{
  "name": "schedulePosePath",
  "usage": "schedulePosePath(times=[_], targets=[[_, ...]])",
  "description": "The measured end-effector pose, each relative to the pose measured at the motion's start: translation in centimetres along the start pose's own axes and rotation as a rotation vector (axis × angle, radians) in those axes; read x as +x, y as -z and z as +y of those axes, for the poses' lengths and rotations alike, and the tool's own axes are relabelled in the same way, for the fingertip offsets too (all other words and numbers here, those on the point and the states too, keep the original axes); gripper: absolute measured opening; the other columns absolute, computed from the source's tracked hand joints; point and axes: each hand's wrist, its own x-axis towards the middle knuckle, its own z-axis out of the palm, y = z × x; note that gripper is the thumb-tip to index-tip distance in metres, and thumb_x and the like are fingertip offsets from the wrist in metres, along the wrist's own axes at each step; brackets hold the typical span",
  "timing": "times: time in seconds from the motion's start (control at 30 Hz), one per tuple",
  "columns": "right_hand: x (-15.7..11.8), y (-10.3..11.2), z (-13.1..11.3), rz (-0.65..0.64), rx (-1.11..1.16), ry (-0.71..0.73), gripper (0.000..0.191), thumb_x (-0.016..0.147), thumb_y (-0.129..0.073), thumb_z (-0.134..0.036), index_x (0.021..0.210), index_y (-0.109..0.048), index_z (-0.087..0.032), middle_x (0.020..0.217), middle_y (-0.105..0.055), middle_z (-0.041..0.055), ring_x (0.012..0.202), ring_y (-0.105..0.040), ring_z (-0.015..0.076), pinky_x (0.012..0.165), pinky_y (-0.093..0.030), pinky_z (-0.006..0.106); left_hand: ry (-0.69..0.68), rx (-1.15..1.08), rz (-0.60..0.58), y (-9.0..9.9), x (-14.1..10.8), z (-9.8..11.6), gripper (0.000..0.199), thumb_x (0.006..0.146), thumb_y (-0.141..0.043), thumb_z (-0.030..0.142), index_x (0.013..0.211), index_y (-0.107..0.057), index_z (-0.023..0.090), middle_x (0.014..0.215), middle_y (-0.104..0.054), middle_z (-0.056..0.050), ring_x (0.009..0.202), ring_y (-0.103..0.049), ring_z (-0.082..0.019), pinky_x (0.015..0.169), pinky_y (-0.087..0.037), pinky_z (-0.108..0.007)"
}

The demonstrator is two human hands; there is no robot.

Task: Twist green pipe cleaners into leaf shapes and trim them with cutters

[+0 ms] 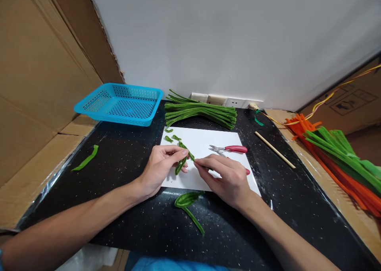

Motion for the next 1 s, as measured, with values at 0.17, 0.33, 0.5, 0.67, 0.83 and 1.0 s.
schedulePosePath(times=[0.17, 0.33, 0.5, 0.67, 0.83, 1.0], targets=[[0.1, -0.5, -0.5, 0.054, 0.195, -0.176, 0.009, 0.094, -0.069, -0.01, 0.092, -0.074, -0.017, 0.081, -0.08, 0.0055, 0.067, -0.075, 0.0172, 0.061, -0.059, 0.028, -0.195, 0.138, 0.054, 0.2, -0.2, -0.6, 0.024, 0.088, -0.083, 0.034, 0.074, -0.08, 0.015, 0.072, -0.067, -0.003, 0.071, -0.056, -0.013, 0.067, -0.045, -0.024], [0.2, -0.9, -1.0, 0.086, 0.329, -0.399, 0.007, 0.094, -0.075, -0.019, 0.101, -0.077, -0.018, 0.091, -0.082, 0.0046, 0.076, -0.079, 0.018, 0.071, -0.064, 0.029, -0.208, 0.125, 0.084, 0.1, -0.2, -0.7, 0.027, 0.087, -0.084, 0.034, 0.067, -0.079, 0.017, 0.085, -0.07, -0.005, 0.082, -0.058, -0.015, 0.071, -0.045, -0.024], [0.2, -1.6, -1.4, 0.055, 0.514, -0.564, 0.016, 0.093, -0.079, -0.029, 0.106, -0.077, -0.019, 0.1, -0.082, 0.0061, 0.088, -0.08, 0.0221, 0.082, -0.066, 0.034, -0.129, 0.039, 0.076, -0.2, 0.0, -0.8, 0.022, 0.083, -0.088, 0.036, 0.078, -0.084, 0.015, 0.078, -0.072, -0.005, 0.079, -0.065, -0.016, 0.077, -0.053, -0.027], [0.8, -1.7, -0.7, 0.018, 0.721, -0.712, 0.018, 0.092, -0.079, -0.034, 0.096, -0.079, -0.017, 0.087, -0.081, 0.0065, 0.076, -0.077, 0.0195, 0.073, -0.063, 0.031, -0.057, -0.055, 0.103, -0.1, 0.3, -0.8, 0.032, 0.074, -0.095, 0.035, 0.093, -0.081, 0.013, 0.087, -0.077, -0.006, 0.071, -0.071, -0.014, 0.072, -0.059, -0.025], [1.0, -1.3, 0.4, -0.073, 0.977, -0.82, 0.03, 0.079, -0.091, -0.041, 0.087, -0.079, -0.014, 0.074, -0.077, 0.0042, 0.057, -0.07, 0.0142, 0.06, -0.06, 0.027, -0.086, -0.031, 0.076, 0.0, 0.5, -0.6, 0.035, 0.075, -0.094, 0.037, 0.092, -0.077, 0.011, 0.08, -0.076, -0.004, 0.07, -0.07, -0.012, 0.069, -0.057, -0.021], [1.2, -1.0, 0.5, -0.086, 0.968, -0.818, 0.032, 0.077, -0.092, -0.043, 0.083, -0.079, -0.014, 0.064, -0.075, 0.0036, 0.054, -0.068, 0.0139, 0.057, -0.058, 0.026, -0.071, -0.054, 0.096, 0.0, 0.7, -0.6, 0.037, 0.072, -0.096, 0.036, 0.09, -0.076, 0.01, 0.074, -0.076, -0.004, 0.067, -0.07, -0.012, 0.066, -0.058, -0.02]])
